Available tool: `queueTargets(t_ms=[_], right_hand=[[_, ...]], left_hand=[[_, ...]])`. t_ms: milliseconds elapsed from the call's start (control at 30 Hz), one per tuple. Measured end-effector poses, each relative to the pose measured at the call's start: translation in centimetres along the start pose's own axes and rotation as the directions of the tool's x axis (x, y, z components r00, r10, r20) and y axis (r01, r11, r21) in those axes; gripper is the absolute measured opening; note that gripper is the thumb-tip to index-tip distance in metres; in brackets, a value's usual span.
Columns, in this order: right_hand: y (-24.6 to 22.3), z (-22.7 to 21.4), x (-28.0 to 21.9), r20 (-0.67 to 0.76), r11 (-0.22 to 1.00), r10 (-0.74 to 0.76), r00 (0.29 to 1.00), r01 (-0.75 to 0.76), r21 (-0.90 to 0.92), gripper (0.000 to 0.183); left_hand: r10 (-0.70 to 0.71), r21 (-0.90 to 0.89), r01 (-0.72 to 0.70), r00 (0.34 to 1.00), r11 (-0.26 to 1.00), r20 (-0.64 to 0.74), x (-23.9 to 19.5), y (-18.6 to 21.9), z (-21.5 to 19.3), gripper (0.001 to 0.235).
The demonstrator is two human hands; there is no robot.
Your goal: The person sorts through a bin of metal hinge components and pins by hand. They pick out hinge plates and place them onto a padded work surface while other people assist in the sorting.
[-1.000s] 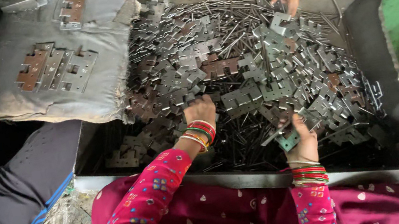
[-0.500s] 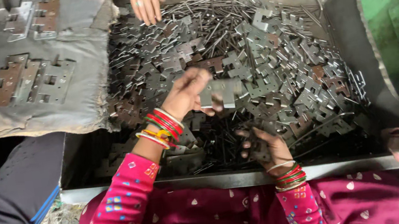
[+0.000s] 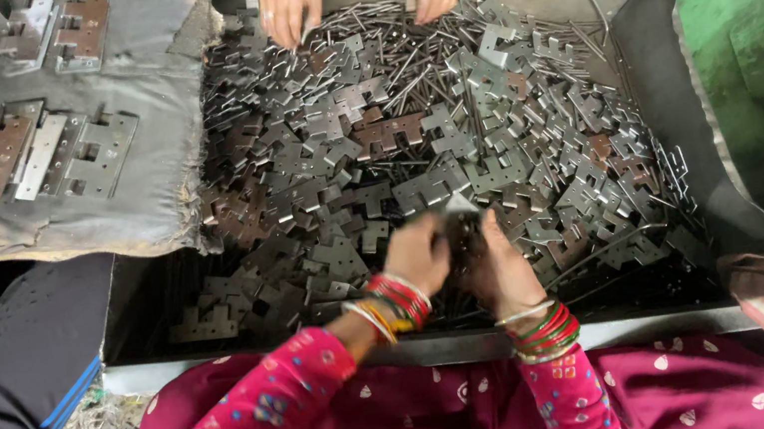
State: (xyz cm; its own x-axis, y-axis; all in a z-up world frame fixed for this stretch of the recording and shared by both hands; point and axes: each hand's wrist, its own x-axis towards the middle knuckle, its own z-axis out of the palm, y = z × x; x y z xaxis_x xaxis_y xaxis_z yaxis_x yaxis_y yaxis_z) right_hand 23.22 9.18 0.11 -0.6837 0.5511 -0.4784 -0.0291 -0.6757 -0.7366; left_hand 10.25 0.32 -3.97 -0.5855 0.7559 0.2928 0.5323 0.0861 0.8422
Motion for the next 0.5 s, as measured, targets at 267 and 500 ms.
queueTargets(t_ms=[267, 500], right_hand=[[1.8, -5.0, 11.6, 0.098, -0.026, -0.733, 0.674, 0.117, -0.993, 0.043], [2.5, -5.0, 14.5, 0.307, -0.38, -0.777, 0.55, -0.021, -0.925, 0.036]], left_hand=[[0.072, 0.326, -0.069, 0.997, 0.943, 0.002, 4.7, 1.5, -7.8, 0.026], [0.281, 0.776, -0.064, 0.948, 0.627, -0.15, 7.9, 1.4, -15.4, 0.027]])
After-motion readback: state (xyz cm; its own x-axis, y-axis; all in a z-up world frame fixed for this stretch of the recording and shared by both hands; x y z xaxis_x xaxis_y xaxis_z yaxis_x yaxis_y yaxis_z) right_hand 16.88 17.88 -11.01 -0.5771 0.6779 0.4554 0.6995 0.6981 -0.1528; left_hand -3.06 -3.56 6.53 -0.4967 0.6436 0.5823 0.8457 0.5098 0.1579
